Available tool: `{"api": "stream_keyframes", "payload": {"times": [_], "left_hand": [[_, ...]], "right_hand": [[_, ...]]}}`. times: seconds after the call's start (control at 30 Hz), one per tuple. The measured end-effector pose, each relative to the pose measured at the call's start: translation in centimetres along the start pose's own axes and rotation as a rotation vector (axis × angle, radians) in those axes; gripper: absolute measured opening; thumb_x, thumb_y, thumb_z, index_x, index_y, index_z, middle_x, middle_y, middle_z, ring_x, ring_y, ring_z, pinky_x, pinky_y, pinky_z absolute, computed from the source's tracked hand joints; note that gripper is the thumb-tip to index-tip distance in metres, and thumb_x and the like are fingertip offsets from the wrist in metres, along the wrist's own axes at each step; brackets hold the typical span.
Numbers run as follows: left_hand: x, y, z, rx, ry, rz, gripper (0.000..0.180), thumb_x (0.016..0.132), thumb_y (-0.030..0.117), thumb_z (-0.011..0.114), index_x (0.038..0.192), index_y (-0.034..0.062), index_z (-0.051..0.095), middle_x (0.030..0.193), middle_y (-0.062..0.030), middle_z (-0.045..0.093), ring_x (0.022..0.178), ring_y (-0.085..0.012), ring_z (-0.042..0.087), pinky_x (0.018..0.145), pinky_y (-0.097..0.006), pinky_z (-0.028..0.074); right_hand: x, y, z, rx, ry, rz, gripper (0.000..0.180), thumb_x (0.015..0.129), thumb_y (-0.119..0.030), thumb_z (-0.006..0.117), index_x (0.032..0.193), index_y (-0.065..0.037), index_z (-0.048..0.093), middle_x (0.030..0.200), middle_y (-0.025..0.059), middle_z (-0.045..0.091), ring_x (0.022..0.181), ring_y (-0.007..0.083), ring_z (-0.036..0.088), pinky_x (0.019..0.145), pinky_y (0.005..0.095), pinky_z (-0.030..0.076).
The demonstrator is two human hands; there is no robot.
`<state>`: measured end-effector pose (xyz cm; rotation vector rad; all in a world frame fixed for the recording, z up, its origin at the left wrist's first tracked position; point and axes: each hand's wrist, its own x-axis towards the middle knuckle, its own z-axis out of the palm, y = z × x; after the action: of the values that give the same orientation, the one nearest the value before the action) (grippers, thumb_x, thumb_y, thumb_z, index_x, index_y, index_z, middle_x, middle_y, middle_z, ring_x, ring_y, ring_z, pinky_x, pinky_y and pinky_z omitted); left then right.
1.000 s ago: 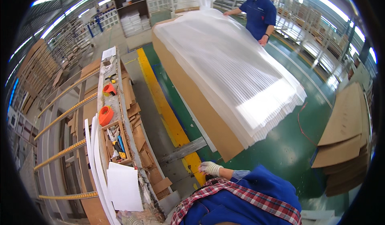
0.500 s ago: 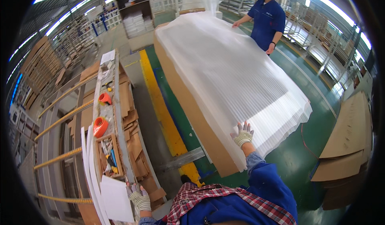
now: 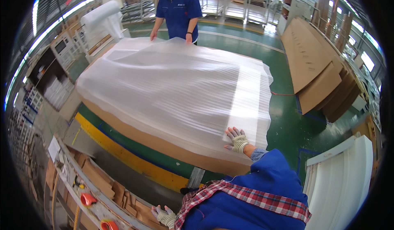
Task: The person cuts white foam padding with a utility knife, then places it on a large brown wooden panel. They apply adhesive to the panel's edges using a spray gun and attach the foam padding. The person also marks the panel with a marker and handles various tools and materials.
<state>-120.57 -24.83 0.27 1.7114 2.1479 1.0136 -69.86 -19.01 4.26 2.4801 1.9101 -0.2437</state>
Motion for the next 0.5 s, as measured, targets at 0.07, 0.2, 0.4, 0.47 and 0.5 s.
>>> {"api": "stream_keyframes", "payload": {"times": [0.07, 0.2, 0.4, 0.47, 0.5], "left_hand": [[4.5, -1.8, 0.0, -0.119, -0.047, -0.025, 0.032, 0.073, 0.013, 0.067, 0.101, -0.0005, 0.058, 0.128, -0.0211, 0.043, 0.113, -0.0376, 0.047, 0.093, -0.041, 0.042], [11.7, -4.4, -1.0, 0.085, -0.198, 0.07, 0.031, 0.075, 0.01, 0.066, 0.103, -0.0015, 0.057, 0.129, -0.0199, 0.042, 0.114, -0.0364, 0.046, 0.094, -0.04, 0.042], [17.8, -5.2, 0.5, -0.187, -0.159, -0.189, 0.025, 0.077, 0.006, 0.064, 0.101, 0.0027, 0.056, 0.117, -0.0175, 0.045, 0.107, -0.0322, 0.047, 0.091, -0.041, 0.044], [18.5, -5.6, 1.4, 0.127, -0.278, -0.114, 0.032, 0.077, 0.014, 0.065, 0.104, -0.0007, 0.056, 0.122, -0.0193, 0.043, 0.111, -0.0337, 0.046, 0.091, -0.043, 0.043], [18.8, -5.8, 1.8, 0.221, -0.33, -0.097, 0.037, 0.077, 0.018, 0.066, 0.106, -0.0024, 0.056, 0.125, -0.0202, 0.043, 0.113, -0.0344, 0.046, 0.09, -0.044, 0.042]], "right_hand": [[0.8, -1.2, -0.8, 0.081, 0.007, 0.092, 0.084, 0.075, -0.063, 0.055, 0.142, -0.019, 0.028, 0.146, 0.0128, 0.027, 0.136, 0.0321, 0.022, 0.107, 0.0554, 0.02], [2.1, -2.6, -2.1, 0.095, -0.002, 0.161, 0.075, 0.072, -0.055, 0.064, 0.132, -0.018, 0.04, 0.137, 0.0106, 0.035, 0.13, 0.0315, 0.029, 0.102, 0.0542, 0.026], [3.4, -2.7, -2.0, 0.101, -0.069, 0.252, 0.076, 0.068, -0.044, 0.074, 0.131, -0.022, 0.039, 0.14, 0.0094, 0.031, 0.13, 0.0304, 0.029, 0.102, 0.0552, 0.025], [3.6, -2.8, -1.5, 0.1, -0.097, 0.27, 0.085, 0.063, -0.046, 0.076, 0.134, -0.021, 0.037, 0.142, 0.0098, 0.027, 0.131, 0.0312, 0.028, 0.103, 0.0568, 0.025], [3.5, -2.8, -1.4, 0.101, -0.074, 0.273, 0.089, 0.061, -0.048, 0.077, 0.135, -0.02, 0.035, 0.143, 0.0101, 0.026, 0.132, 0.0318, 0.027, 0.103, 0.0568, 0.025]]}}
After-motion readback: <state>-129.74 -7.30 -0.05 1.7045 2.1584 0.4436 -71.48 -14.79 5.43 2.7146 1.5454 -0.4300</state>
